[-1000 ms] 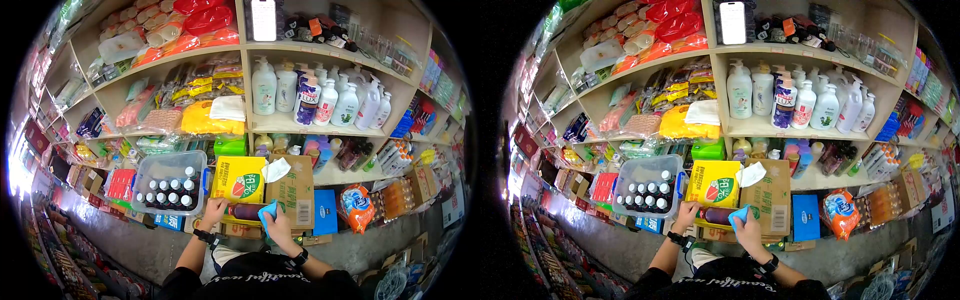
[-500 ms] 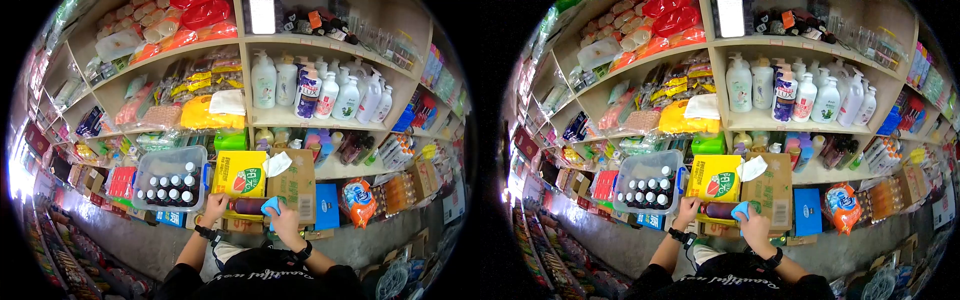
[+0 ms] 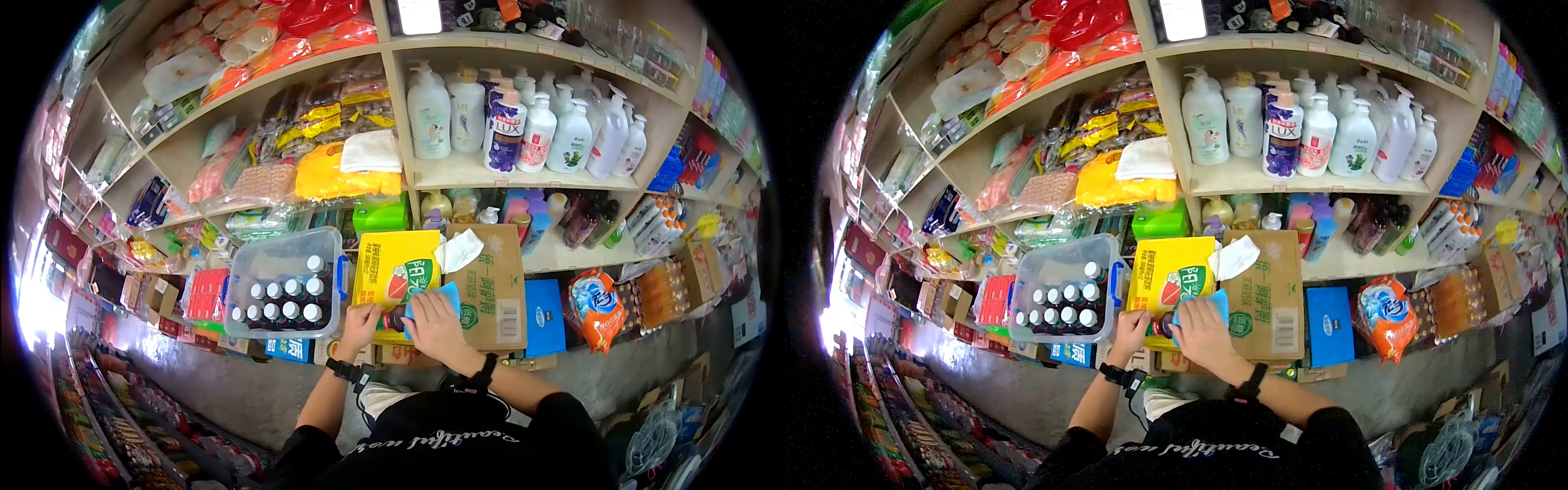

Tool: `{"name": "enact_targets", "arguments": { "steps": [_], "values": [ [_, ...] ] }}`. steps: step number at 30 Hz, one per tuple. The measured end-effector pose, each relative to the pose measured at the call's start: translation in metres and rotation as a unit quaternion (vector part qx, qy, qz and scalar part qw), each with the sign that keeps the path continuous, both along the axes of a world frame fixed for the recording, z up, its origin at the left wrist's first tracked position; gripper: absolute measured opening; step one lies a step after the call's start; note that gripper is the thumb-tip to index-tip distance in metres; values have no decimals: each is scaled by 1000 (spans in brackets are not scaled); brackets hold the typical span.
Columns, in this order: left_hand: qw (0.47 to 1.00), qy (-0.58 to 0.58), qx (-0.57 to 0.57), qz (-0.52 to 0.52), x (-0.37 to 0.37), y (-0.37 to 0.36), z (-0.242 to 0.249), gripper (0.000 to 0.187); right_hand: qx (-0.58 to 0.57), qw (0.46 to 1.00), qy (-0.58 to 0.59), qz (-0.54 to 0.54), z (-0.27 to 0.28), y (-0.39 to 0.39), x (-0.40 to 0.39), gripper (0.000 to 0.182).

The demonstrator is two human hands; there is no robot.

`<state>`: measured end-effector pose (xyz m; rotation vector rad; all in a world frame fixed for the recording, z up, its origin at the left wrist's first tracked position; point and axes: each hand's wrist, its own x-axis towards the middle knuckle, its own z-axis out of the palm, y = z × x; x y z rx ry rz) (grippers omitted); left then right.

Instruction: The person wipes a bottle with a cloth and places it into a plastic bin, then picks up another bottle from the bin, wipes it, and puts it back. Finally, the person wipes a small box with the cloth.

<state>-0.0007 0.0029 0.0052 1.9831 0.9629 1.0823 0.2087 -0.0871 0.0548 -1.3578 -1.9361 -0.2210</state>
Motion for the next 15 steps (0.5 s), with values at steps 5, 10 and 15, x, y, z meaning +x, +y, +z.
{"name": "enact_targets", "arguments": {
  "steps": [5, 10, 15],
  "values": [
    [1000, 1, 1, 0, -6, 2, -7, 27, -24, 999, -38, -22, -9, 22, -36, 33],
    [999, 36, -40, 3, -17, 5, -16, 27, -39, 999, -1, -7, -8, 22, -21, 27],
    [1000, 5, -25, 7, -6, 1, -4, 26, -53, 995, -4, -88, -10, 13, 20, 31]
  ]
}}
